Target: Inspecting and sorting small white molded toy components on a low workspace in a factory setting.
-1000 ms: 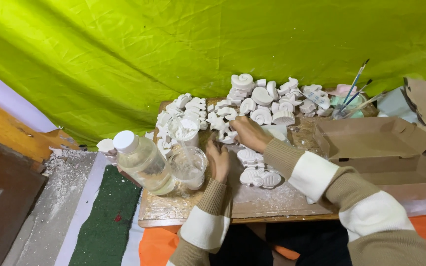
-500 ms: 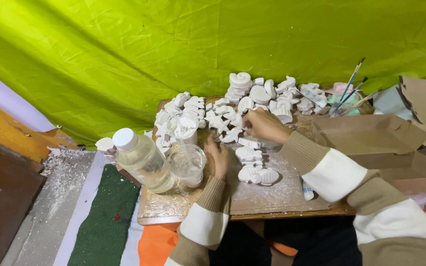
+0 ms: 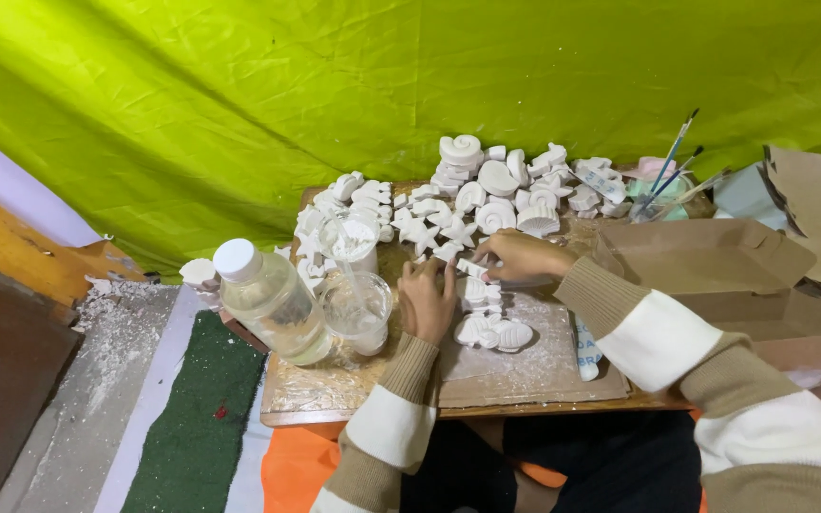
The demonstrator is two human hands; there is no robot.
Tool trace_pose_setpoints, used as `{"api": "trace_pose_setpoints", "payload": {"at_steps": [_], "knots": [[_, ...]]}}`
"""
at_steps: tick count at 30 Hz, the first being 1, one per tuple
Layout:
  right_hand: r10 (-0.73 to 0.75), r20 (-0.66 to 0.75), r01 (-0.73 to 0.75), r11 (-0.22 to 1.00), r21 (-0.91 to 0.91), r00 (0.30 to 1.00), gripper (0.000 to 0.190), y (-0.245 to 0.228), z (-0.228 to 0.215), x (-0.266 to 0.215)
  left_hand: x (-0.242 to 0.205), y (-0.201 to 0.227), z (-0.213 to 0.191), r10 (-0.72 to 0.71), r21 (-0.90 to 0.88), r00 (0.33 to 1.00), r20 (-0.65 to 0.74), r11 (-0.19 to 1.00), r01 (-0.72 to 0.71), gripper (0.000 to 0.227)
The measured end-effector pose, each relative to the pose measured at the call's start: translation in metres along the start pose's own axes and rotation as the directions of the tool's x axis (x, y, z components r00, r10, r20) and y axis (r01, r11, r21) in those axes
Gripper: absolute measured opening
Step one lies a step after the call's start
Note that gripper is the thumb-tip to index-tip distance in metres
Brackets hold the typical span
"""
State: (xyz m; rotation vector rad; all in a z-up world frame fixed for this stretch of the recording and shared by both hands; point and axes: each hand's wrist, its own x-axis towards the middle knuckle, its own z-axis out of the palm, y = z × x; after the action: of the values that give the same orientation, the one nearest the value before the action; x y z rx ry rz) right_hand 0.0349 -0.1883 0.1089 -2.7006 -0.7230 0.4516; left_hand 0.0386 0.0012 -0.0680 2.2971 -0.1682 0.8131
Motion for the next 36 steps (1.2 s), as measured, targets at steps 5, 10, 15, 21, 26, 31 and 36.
{"api": "trace_pose_setpoints", "payload": {"at_steps": [5, 10, 15, 21, 26, 31, 36], "knots": [[0.126, -0.011, -0.125, 0.989, 0.084, 0.992, 0.041, 0.027, 0.023, 0.019, 0.007, 0.029, -0.032, -0.105, -0.067, 0.986, 0.126, 0.991, 0.114, 0.029], [0.246, -0.059, -0.242, 0.968, 0.061, 0.968, 0.037, 0.032, 0.030, 0.020, 0.007, 0.024, -0.018, -0.132, -0.208, 0.966, 0.224, 0.962, 0.180, 0.033], [0.153, -0.235, -0.118, 0.981, 0.154, 0.960, 0.035, 0.021, 0.011, 0.015, 0.015, 0.057, -0.056, -0.227, -0.359, 0.946, 0.232, 0.884, 0.300, 0.033], [-0.329, -0.488, 0.264, 0.944, -0.199, 0.809, 0.033, 0.007, 0.012, 0.015, 0.021, 0.053, -0.068, -0.314, -0.731, 0.927, 0.207, 0.580, 0.360, 0.033], [-0.301, -0.527, 0.337, 0.941, -0.028, 0.795, 0.052, -0.002, -0.001, 0.010, 0.020, 0.056, -0.066, -0.309, -0.840, 0.930, 0.198, 0.436, 0.324, 0.032], [-0.097, -0.441, 0.218, 0.948, 0.231, 0.892, 0.034, 0.004, -0.013, 0.021, 0.018, 0.058, -0.057, -0.343, -0.796, 0.933, 0.106, 0.534, 0.286, 0.029], [-0.237, -0.371, 0.222, 0.971, -0.085, 0.898, 0.022, 0.005, 0.006, 0.045, 0.017, 0.039, -0.050, -0.590, -0.708, 0.806, 0.043, 0.551, 0.441, 0.032]]}}
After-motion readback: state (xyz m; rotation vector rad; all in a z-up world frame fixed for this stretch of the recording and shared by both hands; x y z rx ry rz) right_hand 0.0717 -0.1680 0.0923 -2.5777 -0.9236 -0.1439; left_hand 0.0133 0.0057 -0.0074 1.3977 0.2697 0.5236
